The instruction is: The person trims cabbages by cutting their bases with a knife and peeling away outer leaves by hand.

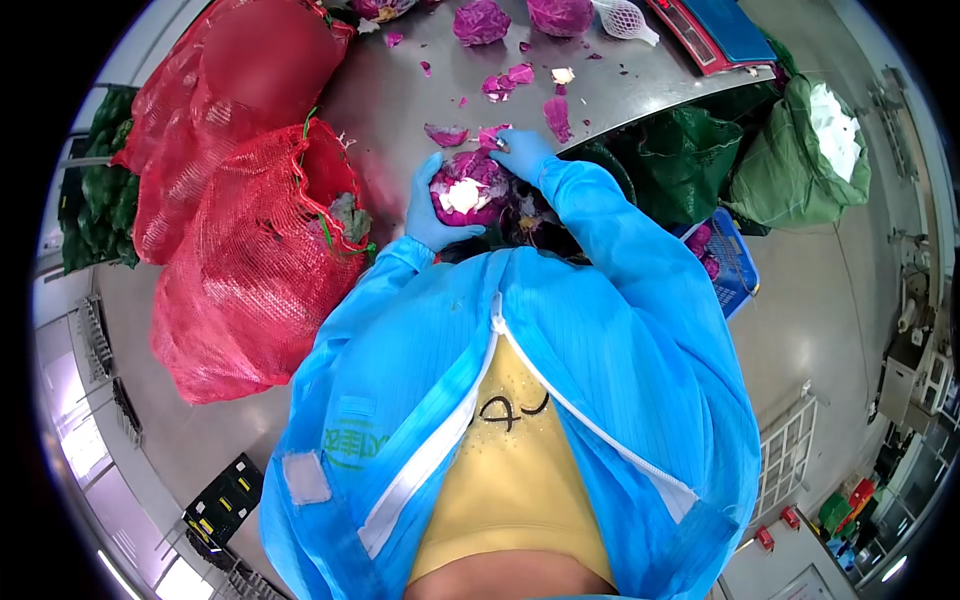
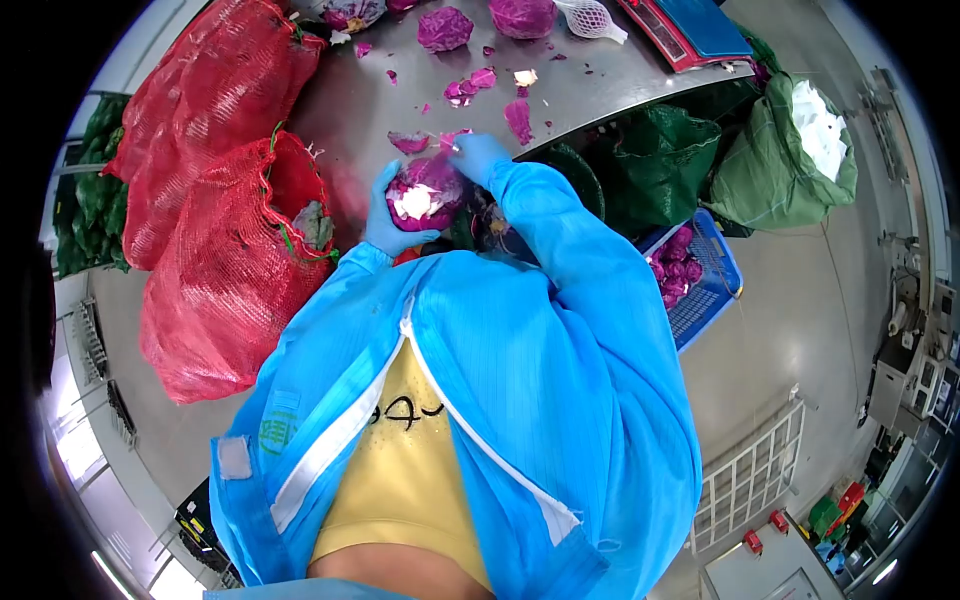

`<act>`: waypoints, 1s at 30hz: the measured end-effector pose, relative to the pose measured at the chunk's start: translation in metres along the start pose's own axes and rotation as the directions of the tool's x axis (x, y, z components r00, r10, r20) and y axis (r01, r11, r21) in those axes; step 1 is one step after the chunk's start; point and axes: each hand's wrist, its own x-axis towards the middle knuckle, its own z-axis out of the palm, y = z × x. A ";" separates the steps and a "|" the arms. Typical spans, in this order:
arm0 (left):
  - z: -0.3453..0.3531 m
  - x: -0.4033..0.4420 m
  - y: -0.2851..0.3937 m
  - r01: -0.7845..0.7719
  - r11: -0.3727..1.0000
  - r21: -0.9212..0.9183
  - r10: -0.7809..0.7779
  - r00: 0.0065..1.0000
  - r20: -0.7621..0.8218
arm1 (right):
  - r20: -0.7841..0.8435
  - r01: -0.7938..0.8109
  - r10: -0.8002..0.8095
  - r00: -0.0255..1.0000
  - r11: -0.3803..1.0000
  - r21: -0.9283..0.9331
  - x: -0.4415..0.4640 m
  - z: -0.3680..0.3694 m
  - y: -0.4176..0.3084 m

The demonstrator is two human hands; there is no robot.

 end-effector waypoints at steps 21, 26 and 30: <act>-0.017 -0.002 0.003 0.176 0.933 -0.314 -0.199 0.979 -0.040 | -0.025 0.247 -0.291 0.956 0.762 0.599 -0.021 -0.034 -0.037; -0.016 -0.006 -0.008 0.150 0.939 -0.308 -0.177 0.982 -0.059 | 0.093 0.263 -0.378 0.921 0.782 0.565 0.003 -0.029 -0.023; -0.018 -0.010 -0.012 0.187 0.936 -0.297 -0.207 0.978 -0.036 | 0.222 0.346 -0.437 0.872 0.870 0.352 0.012 -0.050 -0.037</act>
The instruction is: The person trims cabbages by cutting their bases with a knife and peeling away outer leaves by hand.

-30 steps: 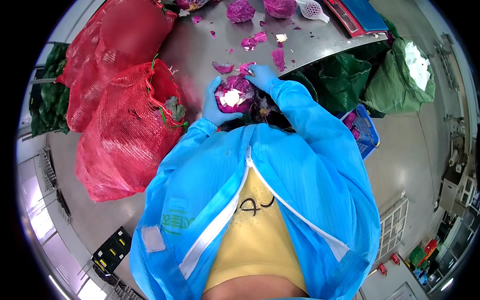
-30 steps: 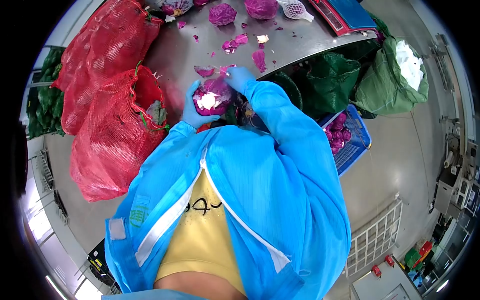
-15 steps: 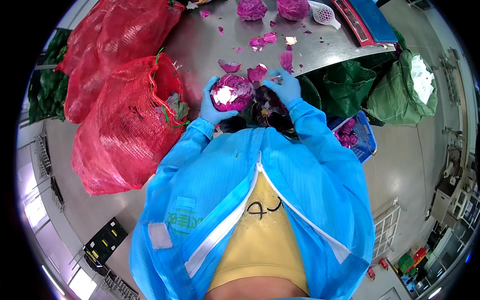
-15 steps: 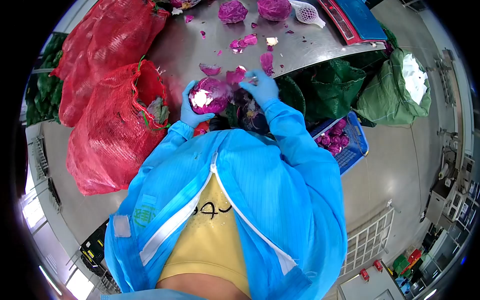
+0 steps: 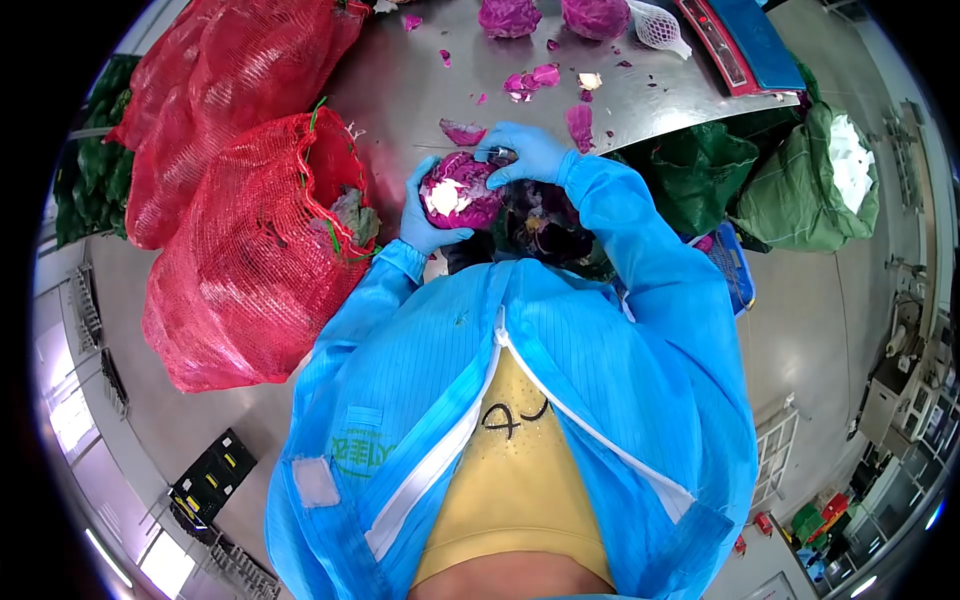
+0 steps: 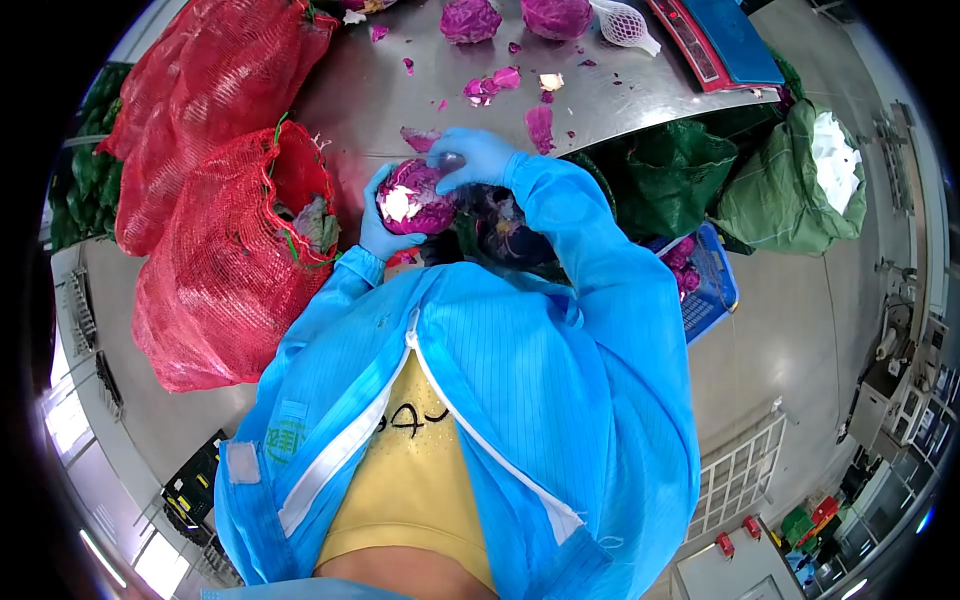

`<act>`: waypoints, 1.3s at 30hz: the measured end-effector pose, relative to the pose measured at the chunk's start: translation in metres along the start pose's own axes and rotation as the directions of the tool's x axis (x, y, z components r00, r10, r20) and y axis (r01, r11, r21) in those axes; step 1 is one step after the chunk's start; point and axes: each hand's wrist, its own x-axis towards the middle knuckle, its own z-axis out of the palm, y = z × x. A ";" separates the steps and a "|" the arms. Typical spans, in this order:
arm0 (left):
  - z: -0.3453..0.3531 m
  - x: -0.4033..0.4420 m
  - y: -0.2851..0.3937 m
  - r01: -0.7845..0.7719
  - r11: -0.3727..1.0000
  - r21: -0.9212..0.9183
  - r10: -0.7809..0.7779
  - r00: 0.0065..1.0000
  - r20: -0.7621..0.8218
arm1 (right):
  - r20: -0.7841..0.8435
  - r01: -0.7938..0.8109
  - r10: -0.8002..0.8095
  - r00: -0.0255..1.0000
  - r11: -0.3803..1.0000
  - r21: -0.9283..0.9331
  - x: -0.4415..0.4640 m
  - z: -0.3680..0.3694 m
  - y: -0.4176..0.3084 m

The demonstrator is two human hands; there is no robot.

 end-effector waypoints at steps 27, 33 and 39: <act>-0.001 0.007 0.002 0.017 0.994 -0.112 -0.016 1.000 0.010 | -0.156 -0.026 0.028 0.987 1.000 0.014 -0.007 0.014 0.003; -0.002 0.008 -0.003 0.016 0.992 -0.122 -0.010 0.999 0.045 | -0.030 0.006 0.002 1.000 0.962 0.274 0.003 0.013 0.015; 0.001 0.009 0.005 0.023 0.990 -0.139 -0.023 1.000 0.001 | -0.076 -0.233 0.266 0.961 0.926 0.297 -0.014 0.020 0.013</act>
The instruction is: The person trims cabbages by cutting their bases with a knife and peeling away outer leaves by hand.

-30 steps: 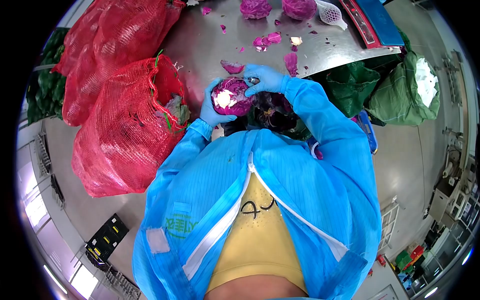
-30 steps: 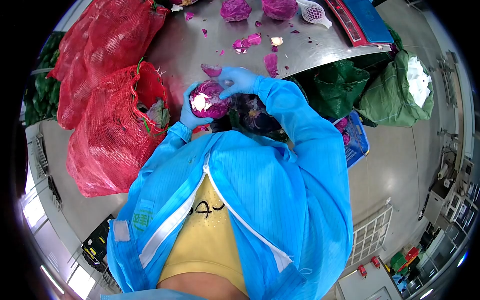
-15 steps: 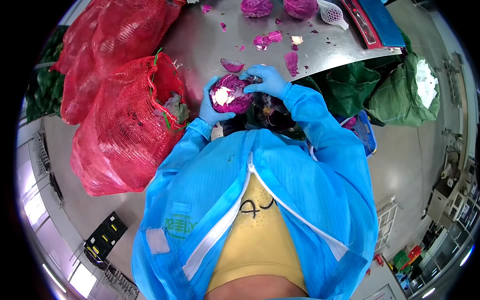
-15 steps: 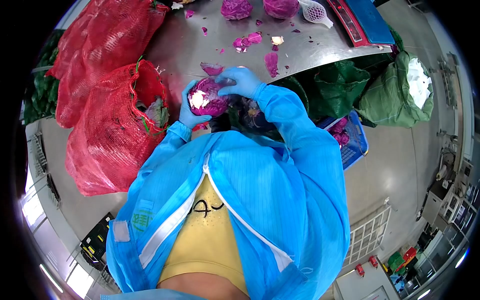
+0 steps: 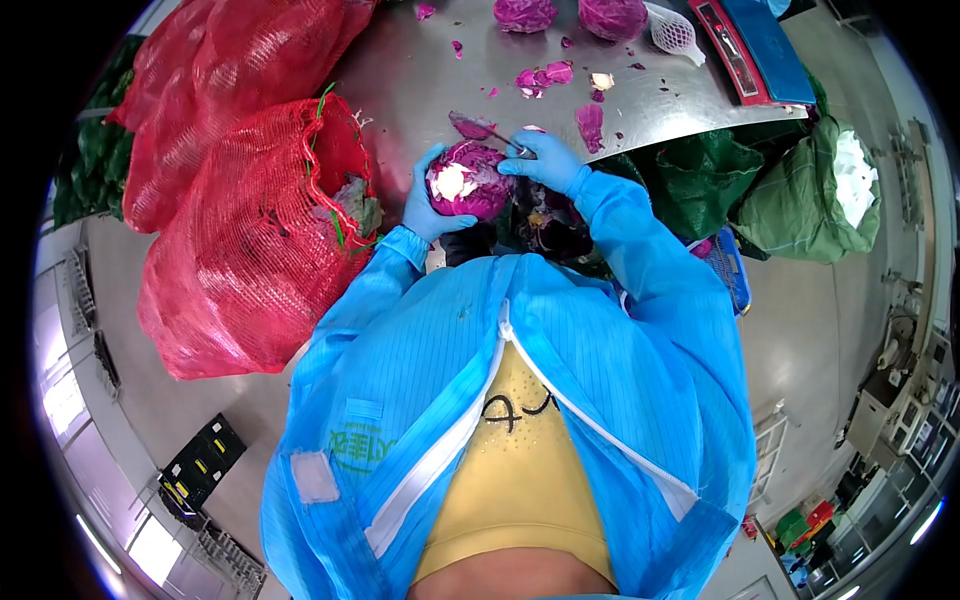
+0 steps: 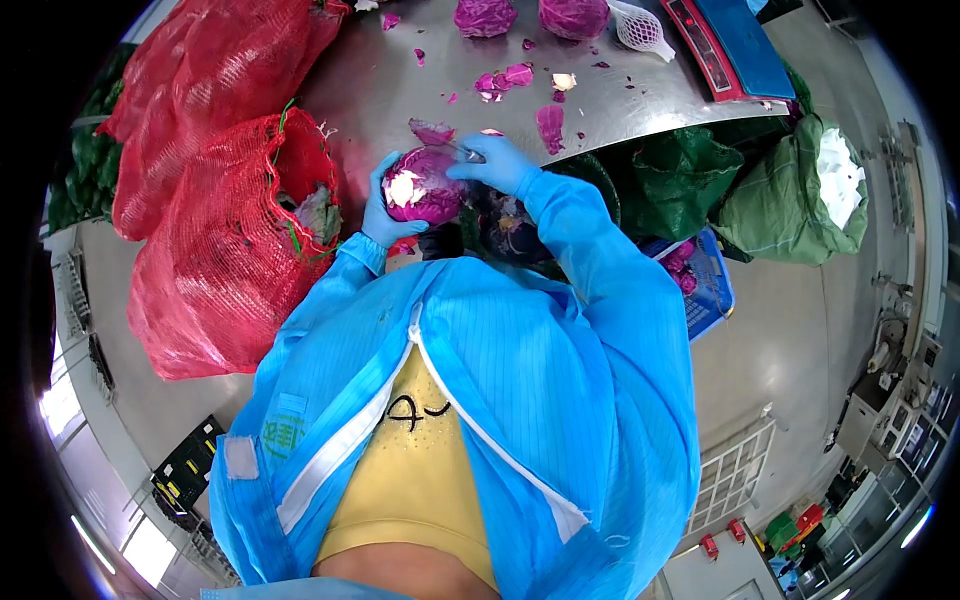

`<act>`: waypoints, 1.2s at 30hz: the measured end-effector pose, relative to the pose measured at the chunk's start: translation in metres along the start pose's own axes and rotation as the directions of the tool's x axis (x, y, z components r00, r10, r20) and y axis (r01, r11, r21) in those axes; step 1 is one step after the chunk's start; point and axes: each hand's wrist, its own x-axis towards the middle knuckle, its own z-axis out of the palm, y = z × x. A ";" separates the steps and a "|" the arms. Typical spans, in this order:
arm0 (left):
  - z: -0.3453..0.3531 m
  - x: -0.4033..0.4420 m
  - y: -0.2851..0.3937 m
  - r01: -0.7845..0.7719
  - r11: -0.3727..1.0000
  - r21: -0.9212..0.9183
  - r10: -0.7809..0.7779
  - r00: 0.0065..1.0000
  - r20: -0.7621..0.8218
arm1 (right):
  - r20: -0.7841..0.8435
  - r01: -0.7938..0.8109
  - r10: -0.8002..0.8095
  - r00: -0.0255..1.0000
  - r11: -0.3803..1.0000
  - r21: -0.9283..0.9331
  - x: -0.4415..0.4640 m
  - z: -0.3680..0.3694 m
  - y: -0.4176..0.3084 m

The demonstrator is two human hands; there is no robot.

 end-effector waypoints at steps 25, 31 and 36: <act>0.006 0.005 0.009 0.066 0.991 0.118 -0.057 0.995 -0.080 | -0.376 -0.084 0.163 0.912 0.972 0.219 -0.045 -0.004 0.039; 0.012 0.007 0.017 0.081 0.991 0.106 -0.077 0.996 -0.042 | -0.496 -0.069 0.032 0.868 0.996 -0.057 -0.046 0.018 0.000; 0.009 0.007 0.014 0.063 0.994 0.089 -0.060 0.997 -0.040 | -0.355 0.080 -0.155 0.922 0.973 -0.216 -0.037 0.027 -0.015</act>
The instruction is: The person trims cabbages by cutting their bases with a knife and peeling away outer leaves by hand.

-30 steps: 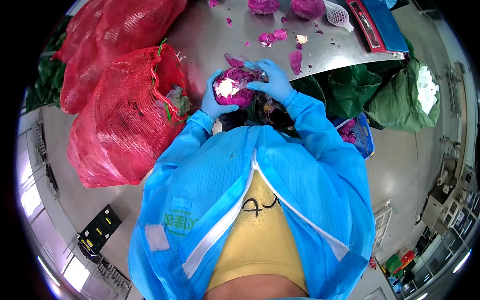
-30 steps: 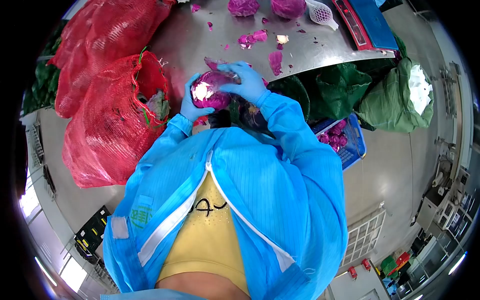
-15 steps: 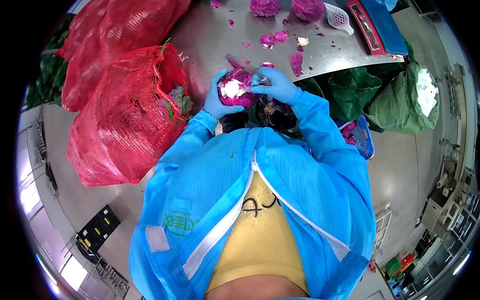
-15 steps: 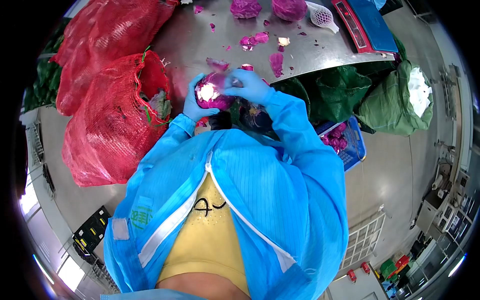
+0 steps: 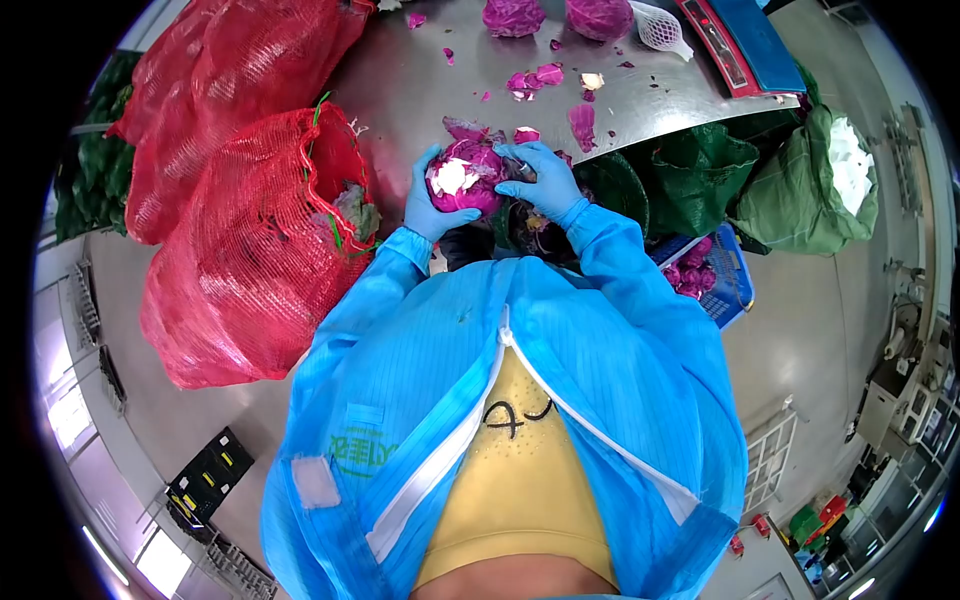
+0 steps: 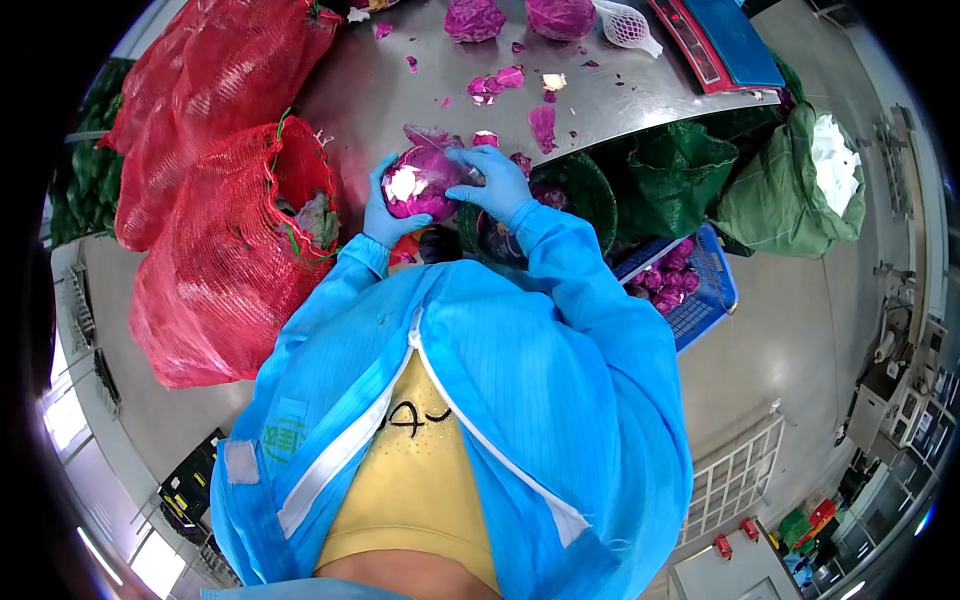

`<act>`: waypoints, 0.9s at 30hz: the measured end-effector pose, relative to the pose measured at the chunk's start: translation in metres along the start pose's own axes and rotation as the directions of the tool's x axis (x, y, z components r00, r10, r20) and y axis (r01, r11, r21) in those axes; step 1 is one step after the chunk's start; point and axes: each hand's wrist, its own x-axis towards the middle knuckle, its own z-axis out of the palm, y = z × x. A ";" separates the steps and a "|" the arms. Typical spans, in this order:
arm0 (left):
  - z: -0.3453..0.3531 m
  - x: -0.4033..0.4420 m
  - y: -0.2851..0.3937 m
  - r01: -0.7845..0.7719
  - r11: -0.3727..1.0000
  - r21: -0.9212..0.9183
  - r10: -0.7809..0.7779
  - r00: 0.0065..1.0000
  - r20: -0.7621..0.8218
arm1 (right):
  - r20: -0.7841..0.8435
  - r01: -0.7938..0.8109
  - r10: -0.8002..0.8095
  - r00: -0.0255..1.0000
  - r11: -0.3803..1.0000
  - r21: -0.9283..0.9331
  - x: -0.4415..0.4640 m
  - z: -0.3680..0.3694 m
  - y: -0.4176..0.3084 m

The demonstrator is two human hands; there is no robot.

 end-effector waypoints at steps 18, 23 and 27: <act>-0.003 0.002 -0.025 -0.008 1.000 0.024 0.011 0.992 -0.128 | -0.095 -0.062 0.030 0.995 0.934 -0.351 0.018 0.017 -0.013; -0.004 -0.008 -0.020 -0.018 0.995 0.096 0.029 0.993 -0.119 | -0.468 -0.428 0.353 0.810 0.901 -0.062 0.025 0.000 0.056; 0.006 -0.024 0.008 -0.097 0.991 0.097 0.109 0.986 -0.124 | -0.584 -0.338 0.238 0.776 0.939 -0.066 0.000 -0.027 0.053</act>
